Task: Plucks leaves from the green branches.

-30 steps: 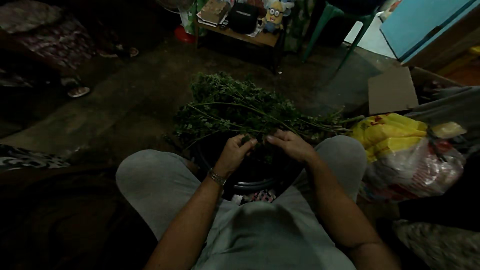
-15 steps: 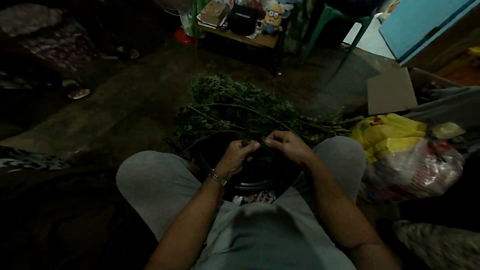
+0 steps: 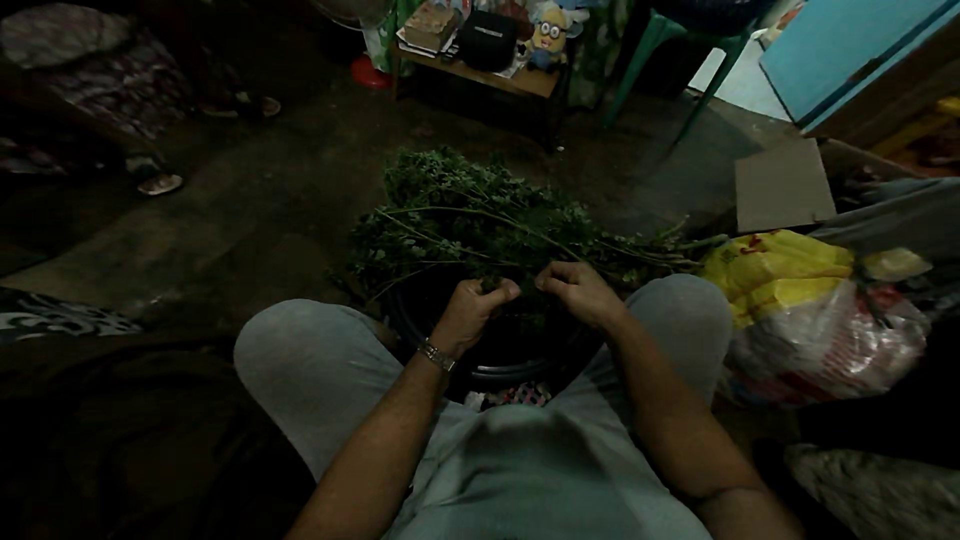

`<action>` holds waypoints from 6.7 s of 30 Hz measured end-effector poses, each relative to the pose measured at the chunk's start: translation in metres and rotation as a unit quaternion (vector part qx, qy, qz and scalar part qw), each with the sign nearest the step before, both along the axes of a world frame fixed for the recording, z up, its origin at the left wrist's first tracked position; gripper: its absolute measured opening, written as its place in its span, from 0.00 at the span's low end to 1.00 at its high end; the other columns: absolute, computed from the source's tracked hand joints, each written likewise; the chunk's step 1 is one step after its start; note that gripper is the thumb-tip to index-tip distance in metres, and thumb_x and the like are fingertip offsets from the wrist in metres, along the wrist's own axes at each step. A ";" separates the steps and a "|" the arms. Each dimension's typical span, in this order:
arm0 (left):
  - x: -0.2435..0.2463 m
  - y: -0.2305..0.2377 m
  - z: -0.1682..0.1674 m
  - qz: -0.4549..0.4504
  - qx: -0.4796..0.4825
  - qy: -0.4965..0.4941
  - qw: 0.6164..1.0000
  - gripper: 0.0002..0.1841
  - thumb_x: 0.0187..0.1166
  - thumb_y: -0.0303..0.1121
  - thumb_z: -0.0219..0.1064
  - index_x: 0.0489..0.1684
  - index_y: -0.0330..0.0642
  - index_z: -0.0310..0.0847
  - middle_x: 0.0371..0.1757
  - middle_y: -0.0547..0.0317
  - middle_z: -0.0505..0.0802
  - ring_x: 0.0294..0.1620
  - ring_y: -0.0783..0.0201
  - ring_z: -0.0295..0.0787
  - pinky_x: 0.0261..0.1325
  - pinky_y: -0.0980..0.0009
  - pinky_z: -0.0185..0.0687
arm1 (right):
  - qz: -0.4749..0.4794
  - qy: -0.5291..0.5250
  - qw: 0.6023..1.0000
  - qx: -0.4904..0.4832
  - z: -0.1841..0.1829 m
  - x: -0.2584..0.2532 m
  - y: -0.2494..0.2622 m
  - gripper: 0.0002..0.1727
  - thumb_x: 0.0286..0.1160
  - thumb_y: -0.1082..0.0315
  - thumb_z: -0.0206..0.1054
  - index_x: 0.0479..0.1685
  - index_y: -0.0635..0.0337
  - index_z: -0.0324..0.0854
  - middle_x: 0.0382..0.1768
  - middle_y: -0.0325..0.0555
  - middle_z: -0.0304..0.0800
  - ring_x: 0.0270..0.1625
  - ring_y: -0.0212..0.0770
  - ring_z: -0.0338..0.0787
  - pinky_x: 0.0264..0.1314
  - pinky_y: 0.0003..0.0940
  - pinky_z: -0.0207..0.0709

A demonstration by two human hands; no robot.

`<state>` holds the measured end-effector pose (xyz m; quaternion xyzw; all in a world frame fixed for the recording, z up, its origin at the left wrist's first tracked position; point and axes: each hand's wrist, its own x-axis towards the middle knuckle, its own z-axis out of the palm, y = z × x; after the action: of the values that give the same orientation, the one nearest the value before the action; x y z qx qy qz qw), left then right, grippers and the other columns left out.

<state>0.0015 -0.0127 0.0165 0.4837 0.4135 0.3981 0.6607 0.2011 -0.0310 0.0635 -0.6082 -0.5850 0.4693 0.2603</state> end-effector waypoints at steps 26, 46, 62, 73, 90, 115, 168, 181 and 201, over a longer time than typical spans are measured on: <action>-0.003 0.000 0.003 -0.017 0.018 0.050 0.998 0.04 0.78 0.23 0.67 0.35 0.39 0.87 0.27 0.69 0.87 0.24 0.78 0.76 0.33 0.80 0.75 | 0.004 0.008 1.000 0.023 -0.005 -0.006 -0.002 0.18 0.91 0.59 0.58 0.56 0.67 0.85 0.51 0.53 0.88 0.52 0.41 0.86 0.60 0.42 0.79; -0.004 0.001 0.003 -0.004 0.042 0.030 0.999 0.05 0.77 0.21 0.67 0.34 0.39 0.88 0.28 0.68 0.90 0.26 0.78 0.80 0.33 0.80 0.78 | 0.026 0.026 0.999 0.014 -0.002 0.013 0.001 0.13 0.89 0.63 0.60 0.52 0.63 0.85 0.58 0.47 0.84 0.55 0.35 0.84 0.61 0.36 0.79; -0.004 0.003 0.002 0.002 0.038 0.033 0.999 0.06 0.78 0.23 0.66 0.32 0.40 0.87 0.23 0.71 0.85 0.20 0.79 0.72 0.27 0.82 0.70 | 0.021 0.009 0.993 0.120 -0.011 0.010 0.001 0.18 0.91 0.61 0.55 0.57 0.64 0.86 0.66 0.54 0.82 0.69 0.48 0.81 0.71 0.48 0.75; -0.001 -0.004 0.005 0.022 0.079 0.104 0.991 0.05 0.79 0.28 0.63 0.37 0.44 0.85 0.27 0.74 0.87 0.24 0.80 0.80 0.31 0.81 0.79 | 0.000 -0.035 0.989 0.142 -0.011 -0.002 0.001 0.17 0.86 0.68 0.57 0.58 0.72 0.84 0.73 0.63 0.78 0.78 0.59 0.74 0.80 0.62 0.62; -0.002 -0.001 -0.004 0.056 0.065 -0.011 0.996 0.09 0.74 0.26 0.63 0.28 0.52 0.85 0.21 0.76 0.86 0.15 0.82 0.71 0.20 0.84 0.70 | 0.048 0.001 0.997 0.060 -0.010 0.010 0.004 0.20 0.91 0.61 0.57 0.53 0.72 0.84 0.48 0.60 0.88 0.51 0.50 0.87 0.60 0.50 0.77; 0.001 0.000 -0.001 0.074 0.071 -0.022 0.994 0.11 0.74 0.23 0.61 0.27 0.52 0.86 0.22 0.77 0.88 0.17 0.82 0.75 0.23 0.85 0.74 | 0.011 0.095 0.992 0.087 -0.009 0.005 0.001 0.22 0.91 0.60 0.57 0.62 0.74 0.82 0.57 0.63 0.87 0.57 0.46 0.87 0.64 0.42 0.78; 0.004 -0.004 0.007 0.083 0.063 -0.007 0.995 0.11 0.77 0.22 0.60 0.30 0.49 0.83 0.21 0.77 0.86 0.16 0.82 0.72 0.21 0.85 0.71 | 0.051 -0.026 0.990 0.129 -0.004 -0.010 -0.007 0.18 0.91 0.69 0.53 0.56 0.77 0.82 0.57 0.65 0.87 0.63 0.56 0.86 0.75 0.55 0.68; -0.002 0.002 0.003 0.075 0.040 -0.021 0.996 0.07 0.80 0.20 0.64 0.34 0.40 0.85 0.26 0.68 0.88 0.20 0.78 0.74 0.26 0.82 0.72 | 0.010 0.041 0.994 0.105 -0.007 -0.007 -0.005 0.20 0.92 0.60 0.54 0.53 0.68 0.86 0.55 0.52 0.85 0.56 0.38 0.84 0.61 0.35 0.79; -0.002 0.002 0.001 0.050 0.060 0.022 0.997 0.05 0.78 0.21 0.67 0.33 0.39 0.87 0.28 0.67 0.89 0.26 0.77 0.79 0.34 0.80 0.77 | -0.003 0.061 0.992 0.107 -0.014 -0.017 -0.004 0.13 0.88 0.67 0.60 0.51 0.69 0.84 0.57 0.52 0.84 0.57 0.37 0.85 0.62 0.34 0.80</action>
<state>-0.0006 -0.0107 0.0173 0.5099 0.4272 0.4442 0.6001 0.1842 -0.0351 0.0490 -0.5486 -0.6129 0.4398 0.3605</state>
